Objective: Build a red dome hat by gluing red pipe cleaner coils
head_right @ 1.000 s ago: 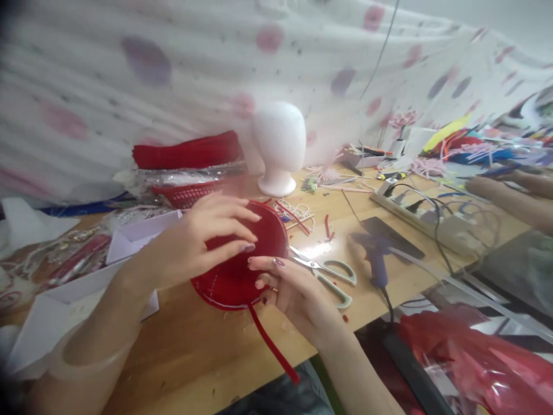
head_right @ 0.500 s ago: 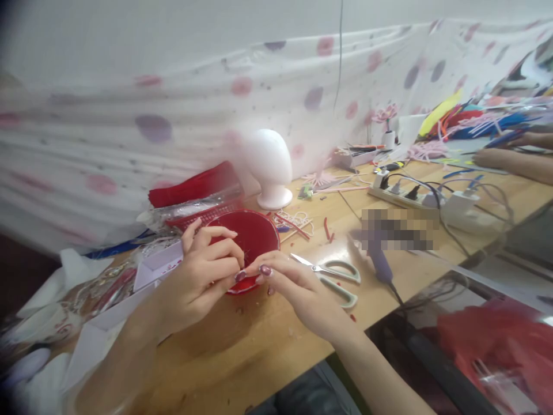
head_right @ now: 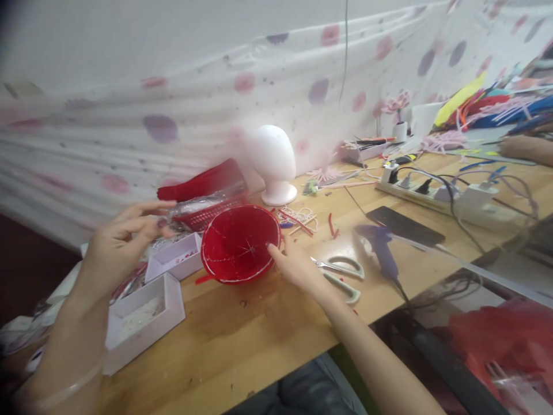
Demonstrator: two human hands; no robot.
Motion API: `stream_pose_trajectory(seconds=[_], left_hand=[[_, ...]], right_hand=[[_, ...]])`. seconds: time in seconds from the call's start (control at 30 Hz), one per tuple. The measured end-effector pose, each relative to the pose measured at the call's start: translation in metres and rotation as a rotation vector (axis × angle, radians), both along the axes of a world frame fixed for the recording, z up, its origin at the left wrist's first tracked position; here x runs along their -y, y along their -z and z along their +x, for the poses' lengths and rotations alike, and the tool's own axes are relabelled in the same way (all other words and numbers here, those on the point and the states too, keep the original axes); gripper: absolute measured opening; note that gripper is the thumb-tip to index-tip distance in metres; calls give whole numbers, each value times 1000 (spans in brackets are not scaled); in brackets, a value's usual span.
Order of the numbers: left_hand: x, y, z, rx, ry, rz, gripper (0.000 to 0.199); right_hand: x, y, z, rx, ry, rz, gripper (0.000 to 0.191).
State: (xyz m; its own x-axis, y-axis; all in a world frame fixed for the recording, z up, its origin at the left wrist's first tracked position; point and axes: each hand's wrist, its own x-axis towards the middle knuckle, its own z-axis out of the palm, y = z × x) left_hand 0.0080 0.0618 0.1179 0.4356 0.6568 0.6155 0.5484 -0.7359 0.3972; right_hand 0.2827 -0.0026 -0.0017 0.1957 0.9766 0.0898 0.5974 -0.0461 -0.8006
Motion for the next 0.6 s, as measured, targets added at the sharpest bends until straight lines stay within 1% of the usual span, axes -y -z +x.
stream_pose_trajectory(seconds=[0.03, 0.07, 0.1, 0.17, 0.2, 0.23, 0.27, 0.3, 0.33, 0.37, 0.4, 0.47, 0.53, 0.6], left_hand=[[-1, 4, -2, 27, -22, -28, 13], [-1, 7, -3, 69, -47, -68, 28], [2, 10, -3, 119, -69, -115, 35], [10, 15, 0, 177, -92, -210, 25], [15, 17, 4, 176, -86, -234, 26], [19, 20, 9, 152, -60, -253, 32], [23, 23, 16, 114, -28, -273, 33], [26, 28, 23, 54, 5, -300, 30], [27, 33, 31, -75, 56, -339, 26], [26, 41, 38, -258, 74, -340, 26], [24, 49, 45, -474, 66, -308, 30], [18, 66, 56, -632, 21, -292, 35], [12, 81, 62, -712, -41, -292, 40], [10, 92, 64, -775, -94, -291, 47]], right_hand=[[-1, 0, -2, 4, -18, 2, 33], [-1, 0, -4, 16, -28, 5, 29], [0, 0, -6, 35, -28, 11, 29], [2, 1, -9, 82, -3, 34, 36], [3, 1, -11, 109, 13, 48, 41], [4, 2, -13, 136, 27, 60, 45], [5, 2, -14, 163, 38, 68, 47], [6, 3, -16, 187, 45, 71, 49], [6, 3, -18, 207, 48, 70, 50], [7, 4, -19, 229, 48, 71, 51], [7, 4, -21, 256, 46, 78, 52], [9, 5, -24, 325, 31, 102, 53], [11, 6, -25, 395, 13, 119, 53], [13, 7, -26, 435, 1, 111, 53]])
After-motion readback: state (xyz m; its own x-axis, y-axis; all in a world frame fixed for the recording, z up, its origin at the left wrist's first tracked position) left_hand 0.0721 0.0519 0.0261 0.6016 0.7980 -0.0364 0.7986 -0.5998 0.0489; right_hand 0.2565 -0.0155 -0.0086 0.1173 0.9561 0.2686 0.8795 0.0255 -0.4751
